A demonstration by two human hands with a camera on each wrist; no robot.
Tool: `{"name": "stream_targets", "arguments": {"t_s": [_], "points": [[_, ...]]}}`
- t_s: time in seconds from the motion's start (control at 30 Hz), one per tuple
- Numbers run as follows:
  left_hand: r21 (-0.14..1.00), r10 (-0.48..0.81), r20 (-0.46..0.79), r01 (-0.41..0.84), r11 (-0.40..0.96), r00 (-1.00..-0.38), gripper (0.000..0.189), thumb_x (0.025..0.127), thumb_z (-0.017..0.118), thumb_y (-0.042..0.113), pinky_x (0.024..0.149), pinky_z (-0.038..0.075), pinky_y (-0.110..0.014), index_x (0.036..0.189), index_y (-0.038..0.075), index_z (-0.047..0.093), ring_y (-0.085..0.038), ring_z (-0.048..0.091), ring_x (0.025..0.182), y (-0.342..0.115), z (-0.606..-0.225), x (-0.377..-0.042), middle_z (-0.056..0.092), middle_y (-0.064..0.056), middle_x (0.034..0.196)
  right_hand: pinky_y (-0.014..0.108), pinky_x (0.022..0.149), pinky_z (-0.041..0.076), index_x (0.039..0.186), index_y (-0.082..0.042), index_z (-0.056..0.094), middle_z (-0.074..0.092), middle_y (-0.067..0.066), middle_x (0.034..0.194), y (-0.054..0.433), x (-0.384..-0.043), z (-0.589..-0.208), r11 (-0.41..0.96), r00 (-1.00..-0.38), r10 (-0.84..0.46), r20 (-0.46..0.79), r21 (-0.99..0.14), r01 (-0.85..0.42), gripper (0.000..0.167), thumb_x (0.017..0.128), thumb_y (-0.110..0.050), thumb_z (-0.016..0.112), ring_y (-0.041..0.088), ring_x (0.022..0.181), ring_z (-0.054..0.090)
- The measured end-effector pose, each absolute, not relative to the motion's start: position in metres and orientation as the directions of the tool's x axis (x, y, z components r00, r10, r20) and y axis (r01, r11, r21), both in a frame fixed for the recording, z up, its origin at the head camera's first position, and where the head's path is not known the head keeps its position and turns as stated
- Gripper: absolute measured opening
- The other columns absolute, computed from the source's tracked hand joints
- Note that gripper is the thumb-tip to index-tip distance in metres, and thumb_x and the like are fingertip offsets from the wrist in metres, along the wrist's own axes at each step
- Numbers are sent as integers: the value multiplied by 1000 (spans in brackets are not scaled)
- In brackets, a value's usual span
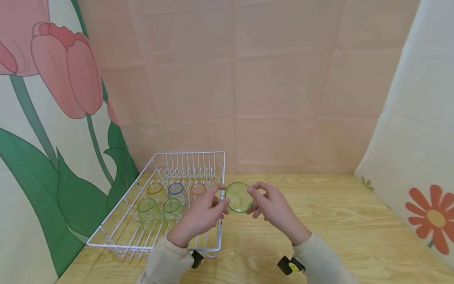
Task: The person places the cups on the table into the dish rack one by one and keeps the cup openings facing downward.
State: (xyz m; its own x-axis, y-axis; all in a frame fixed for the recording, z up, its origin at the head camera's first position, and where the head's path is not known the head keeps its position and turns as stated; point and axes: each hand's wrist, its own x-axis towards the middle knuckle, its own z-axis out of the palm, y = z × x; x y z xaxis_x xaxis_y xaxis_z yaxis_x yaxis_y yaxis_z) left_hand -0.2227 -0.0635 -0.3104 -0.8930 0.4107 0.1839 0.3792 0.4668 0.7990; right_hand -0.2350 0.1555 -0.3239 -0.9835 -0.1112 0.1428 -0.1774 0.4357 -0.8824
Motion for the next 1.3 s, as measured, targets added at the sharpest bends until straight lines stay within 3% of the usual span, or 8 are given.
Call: {"name": "stream_targets", "arguments": {"t_s": [0.13, 0.3, 0.63, 1.0, 1.3], "points": [[772, 423, 210, 415, 481, -882, 43, 103, 54, 29, 61, 53, -31, 143, 13, 45, -15, 64, 73, -61, -311, -220, 69, 3, 85, 29, 43, 42, 113, -2, 62, 71, 11, 69, 159, -240, -325, 372, -991, -103, 89, -920, -122, 44, 106, -41, 43, 25, 58, 68], [721, 440, 234, 459, 519, -867, 41, 101, 56, 22, 61, 51, -30, 141, 16, 46, -11, 62, 71, -59, -314, -219, 68, 3, 85, 28, 43, 41, 113, 1, 59, 69, 11, 68, 163, -242, -326, 342, -993, -110, 47, -936, -82, 54, 105, -50, 41, 25, 57, 68], [693, 472, 235, 487, 531, -850, 41, 101, 56, 18, 61, 51, -29, 141, 15, 45, -8, 60, 68, -58, -315, -218, 69, 1, 86, 29, 47, 43, 109, 0, 62, 68, 10, 67, 168, -246, -329, 375, -988, -155, 2, -925, -61, 51, 103, -48, 48, 23, 59, 68], [749, 442, 192, 422, 511, -876, 45, 105, 46, 44, 60, 51, -33, 137, 12, 45, -12, 61, 70, -58, -316, -219, 67, 0, 82, 28, 48, 45, 112, 1, 56, 70, 11, 76, 172, -241, -328, 358, -968, -252, 8, -928, -101, 46, 103, -44, 52, 23, 65, 67], [787, 395, 177, 371, 493, -901, 45, 106, 41, 47, 56, 51, -35, 131, 9, 46, -20, 64, 70, -58, -315, -221, 67, -6, 80, 29, 47, 46, 109, -4, 52, 69, 11, 81, 171, -238, -326, 366, -947, -320, 24, -919, -147, 37, 101, -40, 56, 23, 69, 66]]}}
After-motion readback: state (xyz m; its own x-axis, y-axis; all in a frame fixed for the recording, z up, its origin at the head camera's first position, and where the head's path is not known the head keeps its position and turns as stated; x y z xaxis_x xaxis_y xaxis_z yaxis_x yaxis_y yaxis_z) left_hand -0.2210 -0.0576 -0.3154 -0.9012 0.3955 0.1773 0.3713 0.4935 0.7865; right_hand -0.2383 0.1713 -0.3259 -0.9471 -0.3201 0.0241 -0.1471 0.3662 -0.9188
